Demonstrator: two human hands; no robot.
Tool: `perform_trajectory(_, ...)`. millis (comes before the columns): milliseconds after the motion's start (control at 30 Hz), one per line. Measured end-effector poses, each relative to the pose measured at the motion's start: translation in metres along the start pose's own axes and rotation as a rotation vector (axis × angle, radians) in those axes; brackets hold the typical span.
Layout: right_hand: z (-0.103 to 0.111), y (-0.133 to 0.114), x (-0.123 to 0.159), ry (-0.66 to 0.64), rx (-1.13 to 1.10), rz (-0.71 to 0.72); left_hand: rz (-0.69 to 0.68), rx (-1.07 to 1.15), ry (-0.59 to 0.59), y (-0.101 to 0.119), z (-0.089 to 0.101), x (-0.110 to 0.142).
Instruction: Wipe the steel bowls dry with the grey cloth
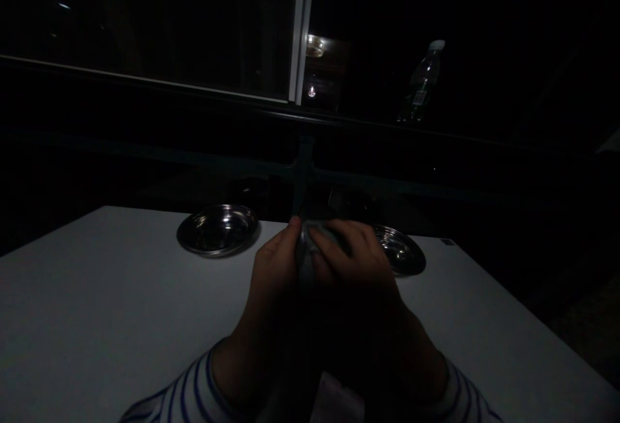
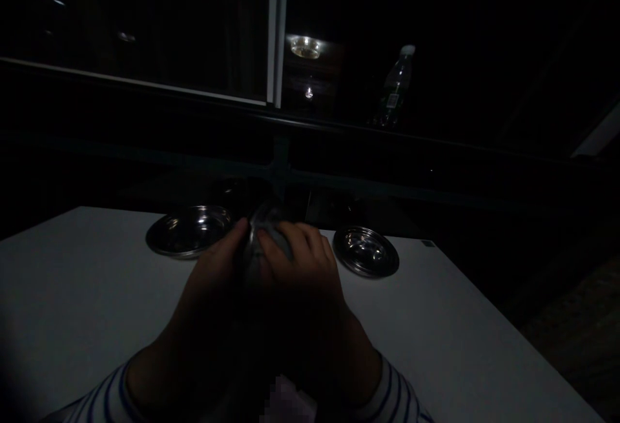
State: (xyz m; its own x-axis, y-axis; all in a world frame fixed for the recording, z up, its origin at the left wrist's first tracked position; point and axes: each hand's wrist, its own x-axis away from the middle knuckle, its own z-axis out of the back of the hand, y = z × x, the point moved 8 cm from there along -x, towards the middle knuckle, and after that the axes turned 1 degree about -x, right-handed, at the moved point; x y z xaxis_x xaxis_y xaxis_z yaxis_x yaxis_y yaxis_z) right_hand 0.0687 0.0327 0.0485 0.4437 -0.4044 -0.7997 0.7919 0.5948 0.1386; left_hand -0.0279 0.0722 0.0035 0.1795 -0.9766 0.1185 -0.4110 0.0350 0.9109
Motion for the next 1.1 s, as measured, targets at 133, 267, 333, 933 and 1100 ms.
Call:
perform_trajectory(133, -0.003, -0.004, -0.014, 0.018, 0.025, -0.036, -0.021, 0.052, 0.009, 0.004, 0.008, -0.005)
perform_trajectory(267, -0.004, -0.023, -0.006, 0.052, 0.014, 0.097, -0.010, 0.033, 0.060, 0.011, 0.016, -0.005)
perform_trajectory(333, -0.004, -0.016, -0.001, 0.053, 0.019, 0.090, -0.008, 0.037, 0.034, 0.011, 0.011, -0.004)
perform_trajectory(933, -0.007, 0.020, 0.000, -0.065, 0.026, -0.065, -0.009, 0.046, -0.167, -0.005, -0.009, -0.001)
perform_trajectory(1100, -0.017, 0.000, 0.003, -0.081, 0.022, 0.077, 0.028, 0.133, -0.051, -0.013, 0.004, -0.011)
